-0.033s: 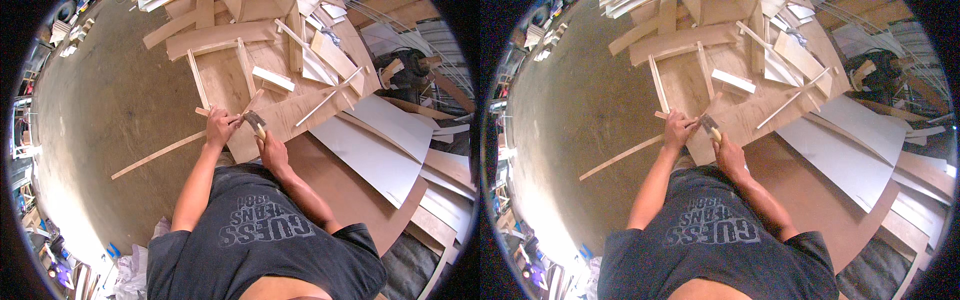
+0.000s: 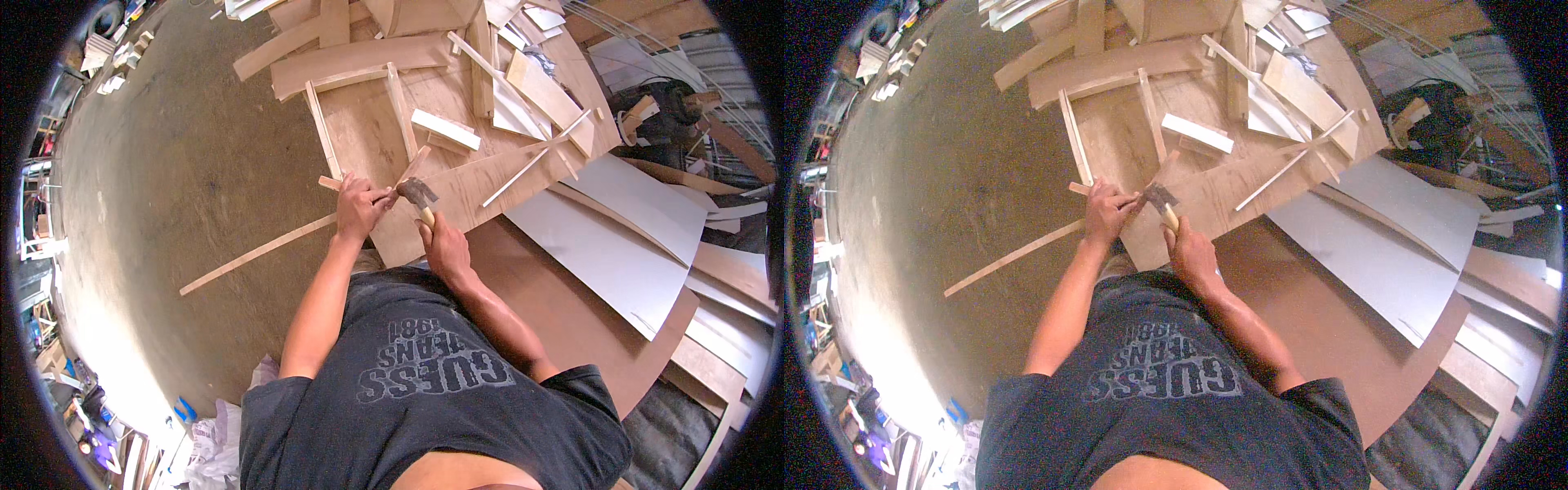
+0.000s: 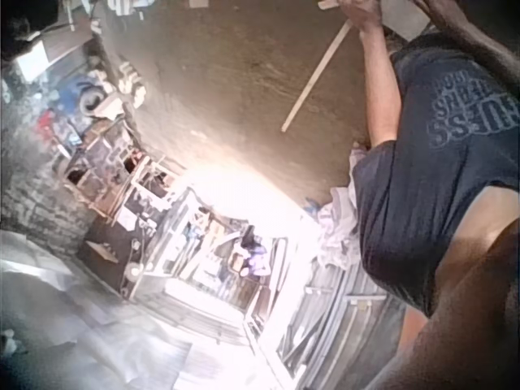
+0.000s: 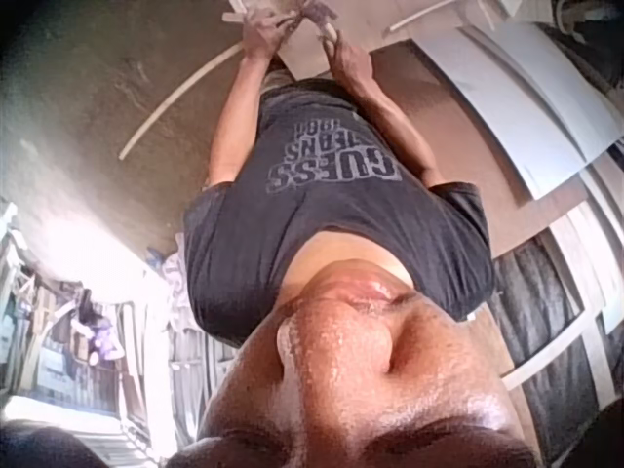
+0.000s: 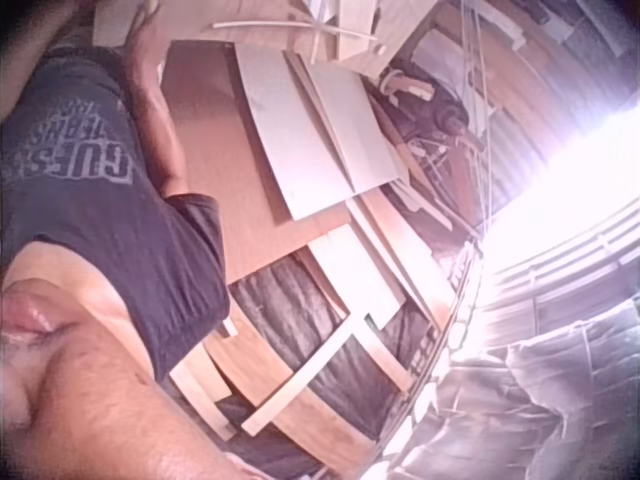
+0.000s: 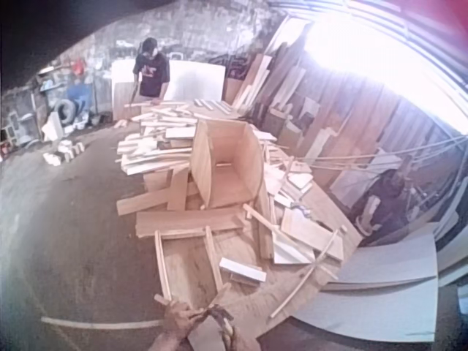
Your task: The person assembles a small wooden structure by positioning thin wood strips and a small rectangular piece, then hammers nails into the joints to secure them.
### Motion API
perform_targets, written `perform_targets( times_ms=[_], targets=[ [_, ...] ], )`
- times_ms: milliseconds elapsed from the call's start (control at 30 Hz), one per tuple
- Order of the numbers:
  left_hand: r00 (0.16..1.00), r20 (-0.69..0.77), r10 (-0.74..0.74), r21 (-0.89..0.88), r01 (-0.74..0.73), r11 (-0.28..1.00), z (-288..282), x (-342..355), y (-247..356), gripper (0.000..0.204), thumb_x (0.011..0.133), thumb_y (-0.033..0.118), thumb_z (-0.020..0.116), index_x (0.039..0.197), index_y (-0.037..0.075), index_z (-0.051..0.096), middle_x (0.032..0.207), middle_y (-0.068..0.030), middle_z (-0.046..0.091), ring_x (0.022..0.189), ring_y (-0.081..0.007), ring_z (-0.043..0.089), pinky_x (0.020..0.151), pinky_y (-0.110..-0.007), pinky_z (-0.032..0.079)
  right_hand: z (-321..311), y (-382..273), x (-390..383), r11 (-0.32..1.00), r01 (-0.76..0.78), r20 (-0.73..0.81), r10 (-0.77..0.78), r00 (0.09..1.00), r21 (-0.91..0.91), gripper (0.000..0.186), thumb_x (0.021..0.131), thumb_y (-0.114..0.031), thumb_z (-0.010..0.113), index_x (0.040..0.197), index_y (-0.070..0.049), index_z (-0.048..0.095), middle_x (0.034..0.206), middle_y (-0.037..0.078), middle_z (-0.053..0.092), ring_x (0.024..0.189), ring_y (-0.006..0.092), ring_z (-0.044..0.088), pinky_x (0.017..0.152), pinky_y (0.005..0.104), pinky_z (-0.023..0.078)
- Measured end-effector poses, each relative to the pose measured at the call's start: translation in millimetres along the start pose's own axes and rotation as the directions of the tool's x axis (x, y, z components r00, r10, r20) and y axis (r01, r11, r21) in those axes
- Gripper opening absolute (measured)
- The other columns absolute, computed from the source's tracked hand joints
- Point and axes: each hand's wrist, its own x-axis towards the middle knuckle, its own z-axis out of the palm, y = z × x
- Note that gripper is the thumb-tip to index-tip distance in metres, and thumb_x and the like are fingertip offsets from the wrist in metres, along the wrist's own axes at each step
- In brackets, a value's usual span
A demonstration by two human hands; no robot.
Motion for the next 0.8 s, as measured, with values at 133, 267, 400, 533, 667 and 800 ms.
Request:
perform_targets(
  times_ms=[133, 267, 400, 533, 667, 800],
  targets=[
    [0.999, 0.017, -0.039, -0.057, 0.04, 0.998, -1, 1, -2, 0.023, 0.082, 0.033, 0.082, 0.095, 0.014, 0.086, 0.078, -0.0078, 0.069, 0.088, -0.0256, 0.069, 0.12, -0.054, 0.036, 3, 4, -5, 0.995, 0.02, -0.071, -0.013, 0.997, 0.093, 0.039, 0.107, -0.043, 0.058, 0.112, -0.004, 0.054, 0.084, 0.03, 0.07, 0.083, 0.0529, 0.068, 0.073, 0.0644, 0.05],
    [0.996, 0.052, -0.067, -0.063, 0.07, 0.996, -2, 3, -3, 0.022, 0.081, 0.032, 0.083, 0.093, 0.013, 0.085, 0.083, -0.0064, 0.074, 0.092, -0.0243, 0.071, 0.122, -0.054, 0.033, 10, -2, 7, 1.0, -0.003, -0.015, 0.002, 1.0, -0.013, 0.041, 0.107, -0.045, 0.057, 0.112, -0.004, 0.056, 0.086, 0.03, 0.07, 0.084, 0.0529, 0.068, 0.073, 0.0644, 0.05],
    [0.994, 0.01, -0.106, -0.068, 0.107, 0.992, 1, 0, -5, 0.022, 0.08, 0.033, 0.084, 0.091, 0.014, 0.084, 0.083, -0.0046, 0.074, 0.091, -0.0241, 0.071, 0.123, -0.054, 0.033, 2, -6, 2, 0.999, 0.028, -0.082, -0.024, 0.996, 0.039, 0.041, 0.107, -0.046, 0.057, 0.112, -0.005, 0.057, 0.088, 0.03, 0.07, 0.084, 0.0522, 0.068, 0.073, 0.0637, 0.05],
    [0.997, 0.008, -0.082, -0.025, 0.082, 0.996, 1, 1, -2, 0.023, 0.078, 0.035, 0.086, 0.088, 0.015, 0.084, 0.082, -0.0044, 0.073, 0.091, -0.0244, 0.071, 0.121, -0.056, 0.035, 1, 5, -4, 0.994, -0.007, -0.083, 0.016, 0.996, 0.104, 0.038, 0.107, -0.044, 0.059, 0.113, -0.006, 0.058, 0.089, 0.029, 0.071, 0.084, 0.0512, 0.068, 0.073, 0.0625, 0.05],
    [0.997, 0.005, -0.08, -0.02, 0.08, 0.997, 0, -1, -2, 0.024, 0.077, 0.037, 0.086, 0.087, 0.015, 0.084, 0.081, -0.0048, 0.071, 0.09, -0.0256, 0.07, 0.121, -0.057, 0.035, 1, 4, -9, 0.986, 0.039, -0.123, -0.019, 0.992, 0.164, 0.037, 0.106, -0.041, 0.06, 0.116, -0.006, 0.056, 0.09, 0.029, 0.071, 0.084, 0.0511, 0.068, 0.073, 0.0635, 0.05],
    [0.997, 0.036, -0.07, -0.003, 0.07, 0.998, -1, 0, 0, 0.034, 0.083, 0.047, 0.08, 0.09, 0.015, 0.084, 0.084, -0.0084, 0.072, 0.093, -0.0296, 0.069, 0.12, -0.053, 0.036, 5, 0, -4, 0.989, 0.057, -0.128, -0.039, 0.991, 0.139, 0.036, 0.107, -0.04, 0.06, 0.117, -0.006, 0.055, 0.09, 0.029, 0.071, 0.084, 0.0508, 0.069, 0.073, 0.0647, 0.049]
  ],
)
